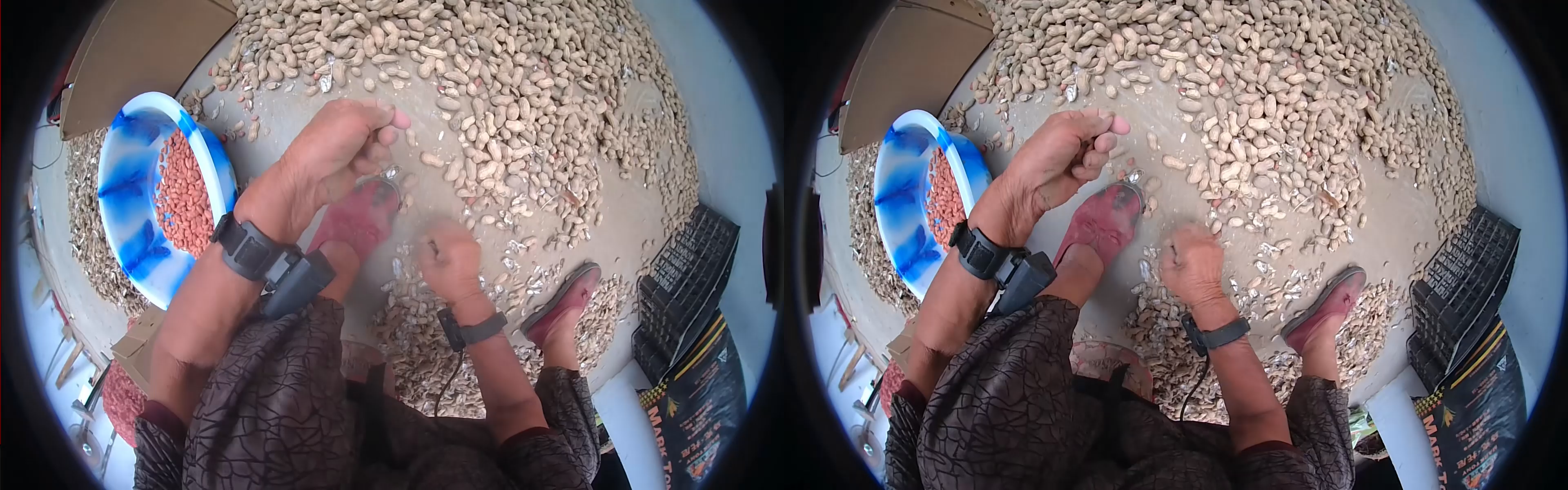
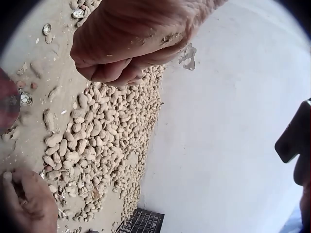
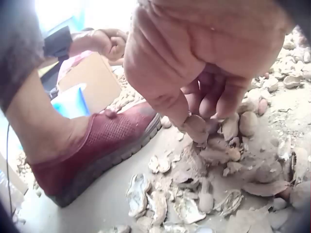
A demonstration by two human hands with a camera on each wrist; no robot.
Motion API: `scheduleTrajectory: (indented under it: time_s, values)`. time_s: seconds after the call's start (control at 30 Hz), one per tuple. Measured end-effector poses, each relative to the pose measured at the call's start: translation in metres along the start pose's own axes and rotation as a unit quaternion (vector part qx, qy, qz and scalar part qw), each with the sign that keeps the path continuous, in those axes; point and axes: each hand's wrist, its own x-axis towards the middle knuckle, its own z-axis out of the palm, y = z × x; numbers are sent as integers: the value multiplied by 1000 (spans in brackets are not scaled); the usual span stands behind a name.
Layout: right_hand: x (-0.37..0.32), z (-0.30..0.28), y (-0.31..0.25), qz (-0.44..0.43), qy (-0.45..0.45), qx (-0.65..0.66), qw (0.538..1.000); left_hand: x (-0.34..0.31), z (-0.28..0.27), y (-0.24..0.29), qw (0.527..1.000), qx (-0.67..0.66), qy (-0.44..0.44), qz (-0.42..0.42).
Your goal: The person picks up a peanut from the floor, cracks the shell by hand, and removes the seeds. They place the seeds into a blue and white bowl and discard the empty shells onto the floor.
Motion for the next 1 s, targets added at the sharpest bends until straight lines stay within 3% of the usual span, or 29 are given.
scheduleTrajectory:
  time_s: [0.07, 0.1, 0.13, 0.17, 0.23, 0.27, 0.33, 0.37, 0.43, 0.57, 0.63, 0.67, 0.73, 0.77, 0.83, 0.87, 0.9, 0.93, 1.0]
  values:
    - [-6, -3, 10, 49, -4, 62, 997, 1, 0, -1, 1000, 5, -1, -4]
    - [-5, -4, 15, 140, -19, 204, 969, 2, 0, -1, 1000, 11, -3, -6]
    - [-3, -6, 19, 228, -34, 339, 912, 3, 0, -2, 1000, 12, -2, -7]
    - [0, -11, 22, 228, -33, 341, 911, 5, -1, -4, 1000, 23, -8, -15]
    - [12, -30, 17, 330, -70, 501, 797, 7, -1, -7, 999, 34, -13, -23]
    - [14, -33, 16, 331, -70, 502, 796, 8, 0, -8, 998, 51, -8, -29]
    - [17, -35, 15, 325, -37, 633, 702, 10, -2, -10, 997, 67, -1, -36]
    - [16, -35, 17, 325, -38, 633, 701, 10, -4, -11, 997, 69, -6, -36]
    - [15, -33, 20, 329, -53, 714, 616, 11, -7, -11, 997, 71, -9, -36]
    - [13, -32, 21, 324, -75, 757, 562, 8, -9, -8, 998, 54, -4, -35]
    - [12, -30, 24, 364, -51, 674, 641, 7, -11, -8, 998, 52, 0, -36]
    - [12, -30, 23, 365, -51, 674, 640, 7, -12, -8, 998, 50, -4, -32]
    - [12, -31, 20, 356, -94, 476, 798, 8, -13, -9, 998, 49, -8, -28]
    - [8, -24, 23, 357, -95, 476, 798, 8, -14, -9, 999, 45, -13, -26]
    - [1, -7, 25, 282, -75, 360, 886, 8, -14, -9, 999, 42, -18, -23]
    - [-2, -2, 26, 282, -75, 360, 886, 7, -12, -8, 999, 42, -16, -24]
    - [0, -1, 19, 222, -54, 183, 956, 7, -11, -8, 999, 43, -13, -25]
    - [1, 1, 12, 154, -31, -1, 988, 7, -11, -8, 999, 44, -13, -25]
    - [3, 8, 4, 137, -44, -64, 988, 8, -10, -9, 999, 47, -13, -23]
